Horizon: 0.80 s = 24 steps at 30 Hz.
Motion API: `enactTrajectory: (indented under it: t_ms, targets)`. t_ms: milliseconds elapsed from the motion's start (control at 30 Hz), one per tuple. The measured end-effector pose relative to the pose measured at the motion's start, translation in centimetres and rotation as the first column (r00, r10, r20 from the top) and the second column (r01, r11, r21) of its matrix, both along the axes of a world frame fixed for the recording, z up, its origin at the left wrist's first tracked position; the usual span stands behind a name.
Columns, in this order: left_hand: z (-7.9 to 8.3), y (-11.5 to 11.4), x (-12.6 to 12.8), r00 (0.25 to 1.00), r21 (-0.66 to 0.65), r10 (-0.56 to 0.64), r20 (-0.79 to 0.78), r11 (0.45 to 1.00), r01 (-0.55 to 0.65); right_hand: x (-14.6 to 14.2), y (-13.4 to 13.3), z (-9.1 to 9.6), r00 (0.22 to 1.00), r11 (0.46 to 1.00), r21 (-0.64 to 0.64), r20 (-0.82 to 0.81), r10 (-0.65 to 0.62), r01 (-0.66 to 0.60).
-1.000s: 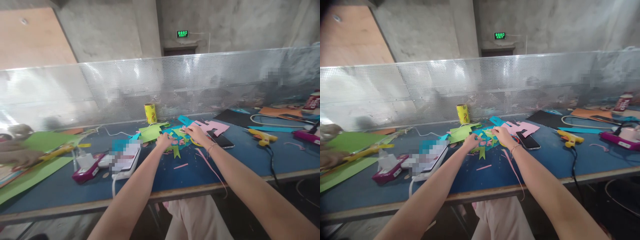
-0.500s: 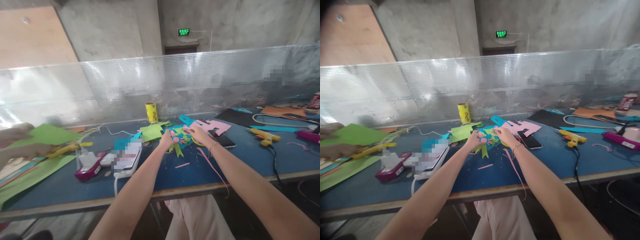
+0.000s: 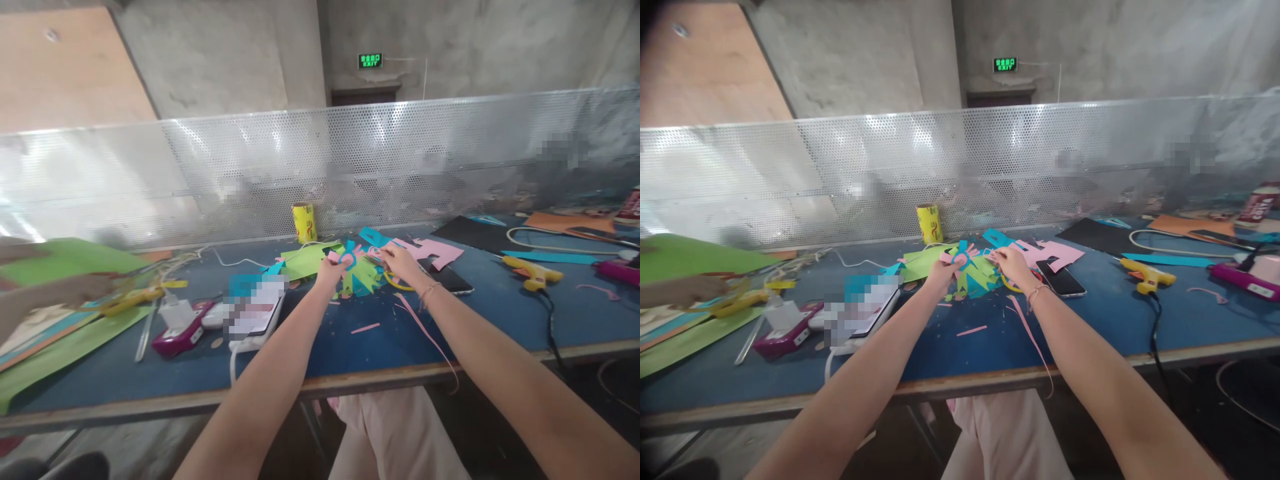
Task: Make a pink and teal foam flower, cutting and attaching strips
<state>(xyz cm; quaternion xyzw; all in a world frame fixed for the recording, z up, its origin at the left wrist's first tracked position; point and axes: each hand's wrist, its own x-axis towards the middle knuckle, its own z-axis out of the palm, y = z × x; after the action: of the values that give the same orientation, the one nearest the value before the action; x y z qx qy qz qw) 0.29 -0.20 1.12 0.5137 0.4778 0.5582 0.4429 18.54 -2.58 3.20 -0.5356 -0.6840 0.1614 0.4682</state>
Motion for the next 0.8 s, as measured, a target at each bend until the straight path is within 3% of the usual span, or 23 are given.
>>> enactTrajectory:
  t_ms: [200, 367, 533, 800]
  targets:
    - [0.4, 0.0, 0.1, 0.966, -0.041, 0.045, 0.255, 0.999, -0.035, -0.8, -1.5, 1.1, 0.991, 0.991, -0.094, -0.107, 0.083, -0.093]
    - [1.3, -1.0, 0.6, 0.871, -0.062, -0.036, 0.49, 0.995, 0.076, -1.3, -1.1, 0.4, 0.977, 0.976, -0.083, -0.086, 0.193, -0.2]
    - [1.6, -1.7, 1.2, 0.81, -0.012, -0.135, 0.57, 0.985, 0.173, -1.3, -0.2, -0.5, 0.981, 0.979, -0.053, -0.032, 0.193, -0.195]
    - [1.5, -2.8, 2.1, 0.794, 0.024, -0.166, 0.585, 0.982, 0.188, -1.7, -0.1, -0.7, 0.983, 0.98, -0.083, 0.003, 0.181, -0.181]
